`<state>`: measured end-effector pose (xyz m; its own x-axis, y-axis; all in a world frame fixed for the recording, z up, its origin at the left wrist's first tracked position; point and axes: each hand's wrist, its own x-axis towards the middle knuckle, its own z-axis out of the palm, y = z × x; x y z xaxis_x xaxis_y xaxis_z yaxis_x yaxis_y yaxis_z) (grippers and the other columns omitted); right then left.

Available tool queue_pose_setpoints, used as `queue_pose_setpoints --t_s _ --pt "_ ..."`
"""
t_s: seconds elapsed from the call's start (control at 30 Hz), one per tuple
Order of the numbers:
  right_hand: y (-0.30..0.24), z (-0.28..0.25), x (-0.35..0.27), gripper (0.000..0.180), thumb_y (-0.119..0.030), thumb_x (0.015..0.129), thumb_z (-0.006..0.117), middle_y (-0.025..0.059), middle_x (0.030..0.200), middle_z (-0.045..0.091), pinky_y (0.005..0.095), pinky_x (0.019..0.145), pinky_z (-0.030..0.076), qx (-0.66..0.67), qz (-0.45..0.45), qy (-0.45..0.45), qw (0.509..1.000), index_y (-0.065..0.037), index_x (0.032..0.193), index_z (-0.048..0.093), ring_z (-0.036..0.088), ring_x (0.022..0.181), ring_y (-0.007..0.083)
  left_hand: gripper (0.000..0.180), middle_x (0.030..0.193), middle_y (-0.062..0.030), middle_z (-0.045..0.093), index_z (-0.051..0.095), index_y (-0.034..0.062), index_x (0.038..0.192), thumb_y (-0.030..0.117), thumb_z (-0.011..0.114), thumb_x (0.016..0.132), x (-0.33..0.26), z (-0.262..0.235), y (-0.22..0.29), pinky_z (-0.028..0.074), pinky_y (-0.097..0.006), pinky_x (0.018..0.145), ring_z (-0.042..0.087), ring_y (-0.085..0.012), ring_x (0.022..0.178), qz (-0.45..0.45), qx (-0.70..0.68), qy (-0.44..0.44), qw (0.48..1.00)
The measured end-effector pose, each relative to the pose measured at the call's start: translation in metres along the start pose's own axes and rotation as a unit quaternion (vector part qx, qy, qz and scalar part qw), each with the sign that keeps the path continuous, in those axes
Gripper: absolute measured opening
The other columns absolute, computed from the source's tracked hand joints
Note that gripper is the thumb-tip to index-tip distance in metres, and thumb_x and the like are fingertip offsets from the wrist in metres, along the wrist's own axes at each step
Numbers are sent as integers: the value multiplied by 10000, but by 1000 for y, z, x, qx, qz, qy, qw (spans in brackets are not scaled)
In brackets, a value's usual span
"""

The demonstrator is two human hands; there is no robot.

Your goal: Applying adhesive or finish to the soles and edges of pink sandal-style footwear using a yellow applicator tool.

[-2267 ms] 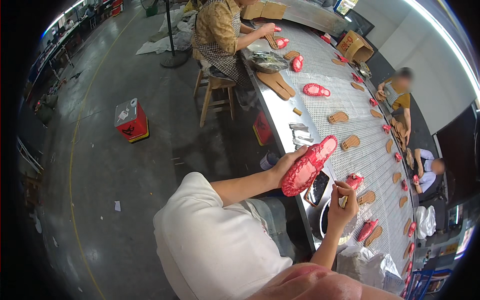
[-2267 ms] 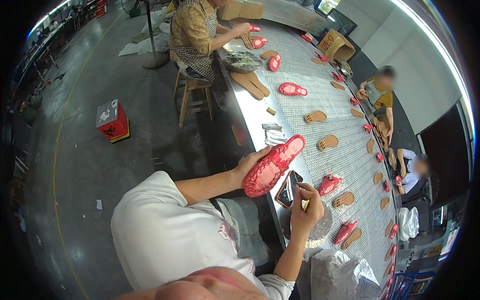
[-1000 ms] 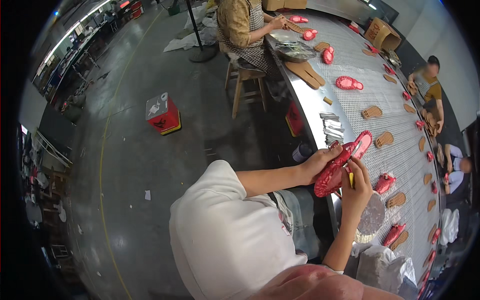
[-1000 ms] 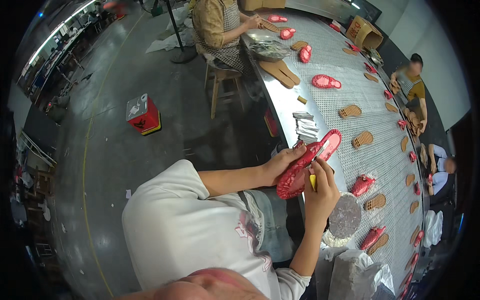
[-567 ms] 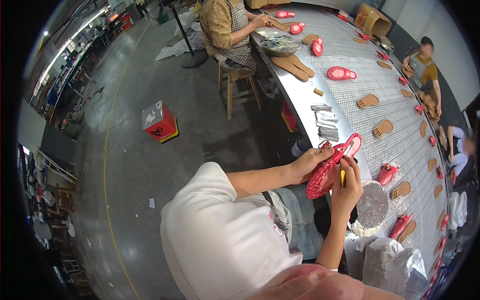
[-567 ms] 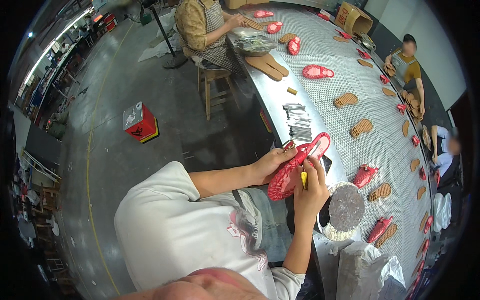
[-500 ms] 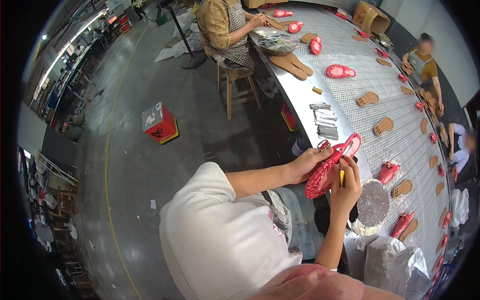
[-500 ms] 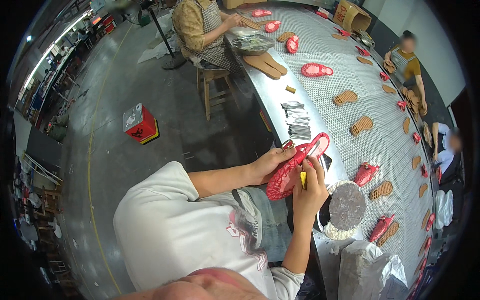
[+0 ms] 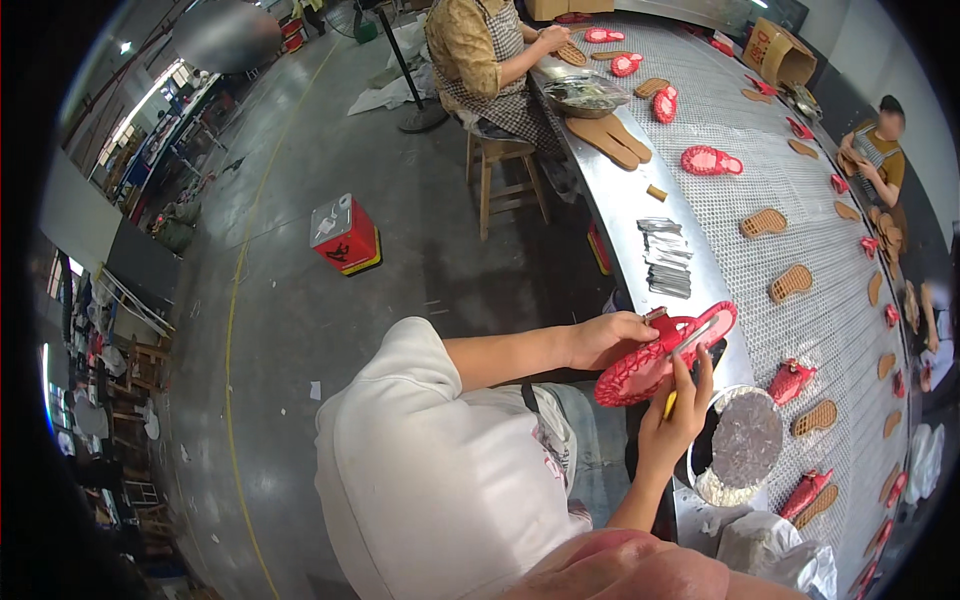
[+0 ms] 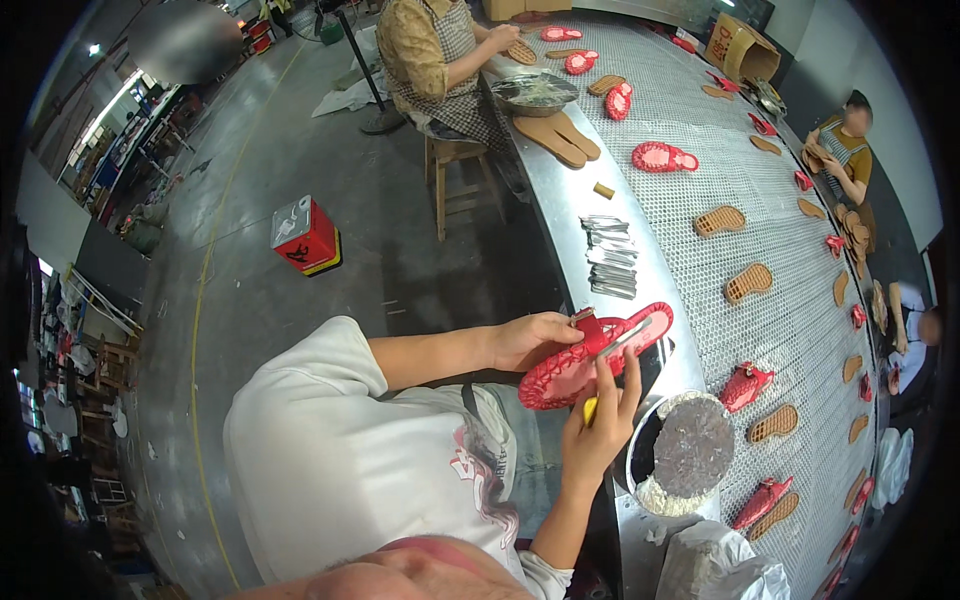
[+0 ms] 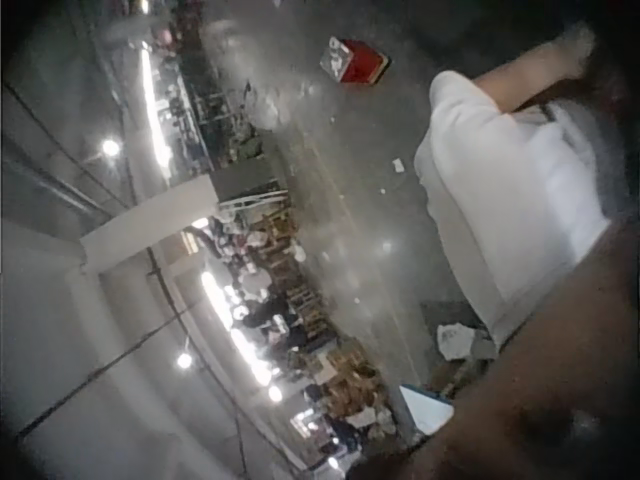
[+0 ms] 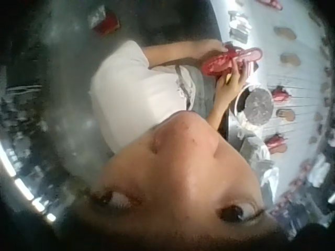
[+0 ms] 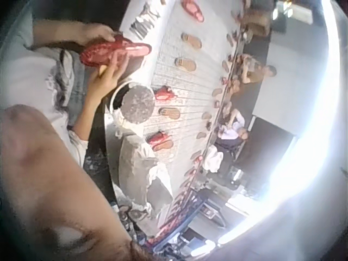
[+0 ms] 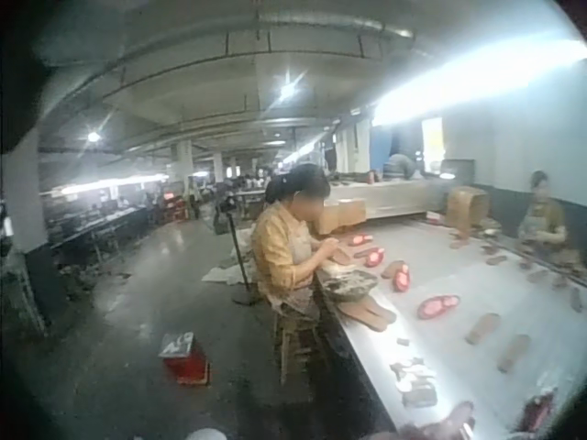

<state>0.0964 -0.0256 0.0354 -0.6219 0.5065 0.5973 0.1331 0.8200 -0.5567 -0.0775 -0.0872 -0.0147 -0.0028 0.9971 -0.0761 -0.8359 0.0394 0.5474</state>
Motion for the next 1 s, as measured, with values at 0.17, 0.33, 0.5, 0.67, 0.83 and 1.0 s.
queue_pose_setpoints --t_s 0.17,0.33,0.5,0.67,0.83,1.0 --pt "0 -5 -36 227 100 819 610 210 1102 657 351 703 537 87 2 30 996 20 1028 652 688 812 313 280 1079 -99 689 629 -4 1152 171 667 937 0 -10 -3 558 -360 875 681 -181 982 15 14 64 998" --pt "5 -9 -88 144 104 777 623 146 786 667 354 624 514 149 108 1 983 3 879 636 664 683 321 312 1038 -108 700 624 -5 1153 186 698 918 17 -31 2 576 -376 857 696 -203 943 47 111 167 979" --pt "15 -20 -142 53 57 863 602 124 740 644 298 602 484 157 183 -7 971 4 866 604 658 655 242 302 1085 -121 684 581 7 1206 208 605 983 52 -21 23 577 -392 867 695 -217 935 55 87 158 982" --pt "18 -41 -197 70 -3 829 656 146 733 613 372 585 477 103 280 24 954 -4 833 587 623 642 340 264 1090 -97 677 576 14 1180 217 558 1011 161 -27 27 561 -364 867 675 -193 959 42 147 102 983" --pt "15 -63 -215 76 -35 842 671 152 754 625 378 592 481 47 307 3 950 -18 852 598 635 667 355 252 1043 -140 688 592 -44 1143 161 509 1022 304 -52 26 578 -385 831 692 -232 890 27 191 116 974" --pt "11 -66 -229 66 -41 855 661 174 749 626 387 587 482 22 351 -2 936 -10 870 606 633 669 374 232 1043 -169 686 592 -52 1140 122 515 1008 415 -96 26 588 -417 842 701 -268 902 9 183 131 974"
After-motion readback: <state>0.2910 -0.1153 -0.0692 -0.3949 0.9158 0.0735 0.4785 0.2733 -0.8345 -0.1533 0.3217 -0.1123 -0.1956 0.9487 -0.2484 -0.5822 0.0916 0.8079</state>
